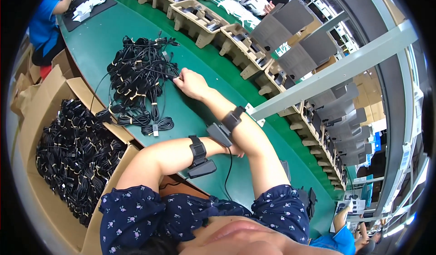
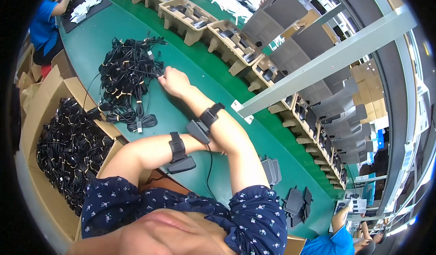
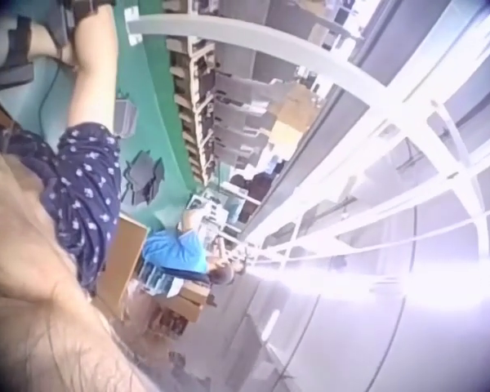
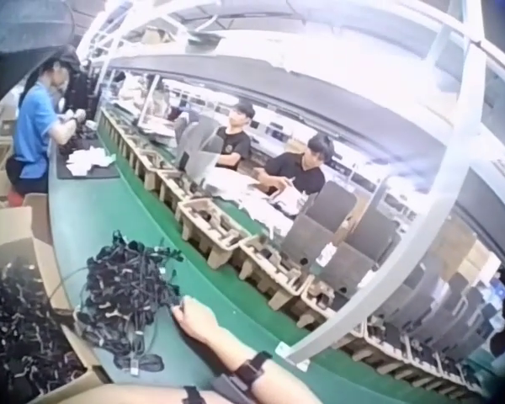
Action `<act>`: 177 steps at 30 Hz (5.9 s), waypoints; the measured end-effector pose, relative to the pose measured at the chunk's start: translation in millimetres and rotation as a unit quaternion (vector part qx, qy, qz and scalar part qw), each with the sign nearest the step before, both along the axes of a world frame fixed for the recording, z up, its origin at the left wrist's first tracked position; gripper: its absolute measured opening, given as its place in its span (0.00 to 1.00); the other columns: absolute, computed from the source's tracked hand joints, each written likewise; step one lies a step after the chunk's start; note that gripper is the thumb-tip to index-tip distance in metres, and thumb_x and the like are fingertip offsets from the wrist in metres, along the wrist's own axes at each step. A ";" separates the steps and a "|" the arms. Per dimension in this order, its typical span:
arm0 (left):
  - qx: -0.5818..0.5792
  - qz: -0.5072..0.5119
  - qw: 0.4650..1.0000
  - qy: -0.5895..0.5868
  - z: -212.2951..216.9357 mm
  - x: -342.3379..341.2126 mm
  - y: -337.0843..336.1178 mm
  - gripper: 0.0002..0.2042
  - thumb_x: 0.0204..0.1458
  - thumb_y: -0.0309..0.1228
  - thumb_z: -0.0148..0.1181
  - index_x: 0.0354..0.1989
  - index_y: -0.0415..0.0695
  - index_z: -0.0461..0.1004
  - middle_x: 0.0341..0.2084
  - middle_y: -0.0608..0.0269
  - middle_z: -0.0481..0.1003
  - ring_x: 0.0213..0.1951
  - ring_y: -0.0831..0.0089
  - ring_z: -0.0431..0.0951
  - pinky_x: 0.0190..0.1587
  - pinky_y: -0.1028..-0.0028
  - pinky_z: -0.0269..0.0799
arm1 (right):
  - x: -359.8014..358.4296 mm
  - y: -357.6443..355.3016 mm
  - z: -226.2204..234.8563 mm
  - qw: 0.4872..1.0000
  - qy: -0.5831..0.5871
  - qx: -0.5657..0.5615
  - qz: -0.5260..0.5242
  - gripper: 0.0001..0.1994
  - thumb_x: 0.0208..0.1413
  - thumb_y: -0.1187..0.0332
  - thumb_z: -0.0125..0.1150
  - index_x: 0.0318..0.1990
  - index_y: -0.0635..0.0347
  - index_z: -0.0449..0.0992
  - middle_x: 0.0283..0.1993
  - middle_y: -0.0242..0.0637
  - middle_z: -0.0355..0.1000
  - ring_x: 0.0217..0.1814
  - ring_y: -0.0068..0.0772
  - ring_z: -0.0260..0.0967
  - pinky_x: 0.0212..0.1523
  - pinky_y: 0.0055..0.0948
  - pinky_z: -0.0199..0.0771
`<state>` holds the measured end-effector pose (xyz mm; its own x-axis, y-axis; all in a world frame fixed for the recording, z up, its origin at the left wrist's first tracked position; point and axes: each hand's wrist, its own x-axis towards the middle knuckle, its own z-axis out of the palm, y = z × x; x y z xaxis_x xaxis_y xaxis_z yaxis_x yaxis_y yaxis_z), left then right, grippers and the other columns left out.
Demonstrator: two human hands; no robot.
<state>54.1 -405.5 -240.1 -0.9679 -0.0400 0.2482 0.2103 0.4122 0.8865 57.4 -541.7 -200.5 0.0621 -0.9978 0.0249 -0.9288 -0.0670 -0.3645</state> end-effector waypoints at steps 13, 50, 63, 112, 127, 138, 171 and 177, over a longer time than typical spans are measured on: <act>0.219 -0.073 0.968 -0.101 2.7 -12.7 -1.7 0.21 0.49 0.33 0.58 0.48 0.42 0.57 0.23 0.63 0.73 0.16 0.79 0.69 0.17 0.79 0.63 | -87.7 146.5 49.5 0.813 -0.540 -0.141 -0.164 0.18 0.63 0.56 0.39 0.48 0.62 0.62 0.21 0.28 0.58 0.24 0.18 0.57 0.22 0.18 0.57; 0.236 -0.091 0.961 -0.110 0.2 -6.9 -0.5 0.17 0.56 0.25 0.45 0.55 0.43 0.58 0.25 0.64 0.71 0.22 0.81 0.69 0.24 0.82 0.67 | -228.0 239.1 79.0 0.826 0.013 -0.440 -0.352 0.16 0.57 0.62 0.49 0.45 0.68 0.70 0.27 0.37 0.71 0.30 0.26 0.66 0.33 0.25 0.65; 0.299 -0.111 0.941 -0.111 -15.6 -11.6 -0.9 0.12 0.56 0.22 0.42 0.49 0.41 0.62 0.24 0.63 0.69 0.21 0.79 0.70 0.22 0.79 0.68 | -318.9 93.0 99.3 0.925 0.184 -0.057 -0.327 0.21 0.53 0.55 0.54 0.44 0.65 0.71 0.42 0.56 0.71 0.48 0.53 0.68 0.48 0.44 0.65; 0.224 -0.039 0.966 -0.125 -6.3 -12.6 -6.8 0.09 0.58 0.25 0.42 0.43 0.36 0.65 0.24 0.61 0.70 0.23 0.77 0.73 0.24 0.80 0.71 | -132.9 379.7 15.3 0.893 0.274 0.106 -0.341 0.42 0.31 0.41 0.62 0.53 0.62 0.64 0.39 0.45 0.68 0.44 0.43 0.68 0.38 0.38 0.72; 0.134 -0.001 0.984 -0.117 5.1 -0.8 5.5 0.13 0.56 0.35 0.50 0.45 0.40 0.66 0.22 0.66 0.72 0.18 0.83 0.68 0.19 0.84 0.62 | -101.7 301.4 6.1 0.914 -0.134 -0.173 -0.340 0.24 0.47 0.59 0.62 0.50 0.59 0.64 0.40 0.44 0.71 0.43 0.43 0.70 0.38 0.35 0.70; 0.348 0.018 0.934 -0.082 12.0 -6.5 -2.4 0.11 0.58 0.37 0.47 0.40 0.42 0.66 0.21 0.65 0.72 0.14 0.84 0.66 0.15 0.87 0.57 | -109.0 284.9 19.5 0.963 0.154 -0.090 -0.201 0.26 0.46 0.67 0.60 0.55 0.53 0.61 0.48 0.46 0.67 0.50 0.44 0.66 0.44 0.36 0.68; 0.180 0.011 0.982 -0.058 -11.0 -10.2 -3.7 0.13 0.57 0.40 0.47 0.35 0.40 0.64 0.16 0.62 0.71 0.14 0.75 0.68 0.18 0.73 0.64 | -316.8 68.6 19.0 0.857 0.098 -0.288 -0.415 0.24 0.45 0.56 0.63 0.43 0.67 0.70 0.35 0.46 0.72 0.36 0.37 0.71 0.39 0.33 0.70; 0.170 0.002 0.983 -0.071 -4.7 -10.2 -1.5 0.11 0.58 0.37 0.47 0.36 0.40 0.65 0.17 0.63 0.70 0.15 0.77 0.68 0.19 0.76 0.63 | -352.0 95.9 2.6 0.860 0.058 -0.393 -0.321 0.25 0.47 0.56 0.61 0.47 0.64 0.67 0.43 0.48 0.69 0.43 0.41 0.68 0.45 0.36 0.67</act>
<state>44.0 -407.0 -244.9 -0.9914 -0.1020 0.0821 0.0732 0.0881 0.9934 -294.6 -445.8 -197.9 -0.4468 -0.5047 0.7386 -0.8937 0.2899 -0.3425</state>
